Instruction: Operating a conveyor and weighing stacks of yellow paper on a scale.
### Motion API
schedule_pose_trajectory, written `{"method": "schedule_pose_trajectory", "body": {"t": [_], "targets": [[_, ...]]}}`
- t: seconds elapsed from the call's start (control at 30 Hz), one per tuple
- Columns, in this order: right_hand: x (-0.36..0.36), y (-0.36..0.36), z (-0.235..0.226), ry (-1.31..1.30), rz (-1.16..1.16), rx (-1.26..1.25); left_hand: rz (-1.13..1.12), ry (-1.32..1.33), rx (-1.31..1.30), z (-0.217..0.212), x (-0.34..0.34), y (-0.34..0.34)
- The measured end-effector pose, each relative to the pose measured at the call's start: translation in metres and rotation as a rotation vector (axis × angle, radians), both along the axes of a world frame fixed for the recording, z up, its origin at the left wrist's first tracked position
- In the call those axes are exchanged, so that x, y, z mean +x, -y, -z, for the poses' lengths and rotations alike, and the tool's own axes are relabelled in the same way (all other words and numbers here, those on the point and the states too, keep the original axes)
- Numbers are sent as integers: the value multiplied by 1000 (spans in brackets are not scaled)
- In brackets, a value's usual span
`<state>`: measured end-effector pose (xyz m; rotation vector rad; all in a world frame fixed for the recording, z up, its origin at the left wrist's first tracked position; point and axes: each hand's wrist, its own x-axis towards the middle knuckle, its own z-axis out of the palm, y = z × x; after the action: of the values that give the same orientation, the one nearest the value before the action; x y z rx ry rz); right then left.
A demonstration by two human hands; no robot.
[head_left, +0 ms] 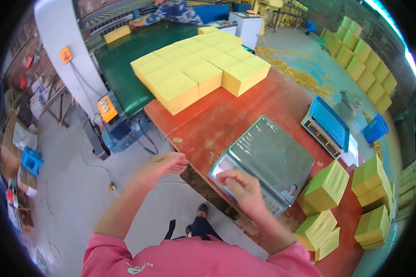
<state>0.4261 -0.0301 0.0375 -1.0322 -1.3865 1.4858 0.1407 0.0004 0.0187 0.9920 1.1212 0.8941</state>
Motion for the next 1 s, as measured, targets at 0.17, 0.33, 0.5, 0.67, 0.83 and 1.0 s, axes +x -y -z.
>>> {"method": "schedule_pose_trajectory", "body": {"t": [0.17,0.33,0.5,0.67,0.83,1.0], "targets": [[19,-144,-19,301,89,448,335,-267,237,-19,55,-115],[39,-349,11,599,432,628,357,-826,850,-16,81,-251],[92,-535,46,954,636,564,415,-1120,993,-22,124,-399],[85,-642,57,1248,788,627,233,-1167,1133,26,143,-497],[101,-675,64,1434,681,306,283,-1069,1113,56,182,-532],[106,-679,79,1429,577,327,335,-1113,1038,54,178,-533]]}}
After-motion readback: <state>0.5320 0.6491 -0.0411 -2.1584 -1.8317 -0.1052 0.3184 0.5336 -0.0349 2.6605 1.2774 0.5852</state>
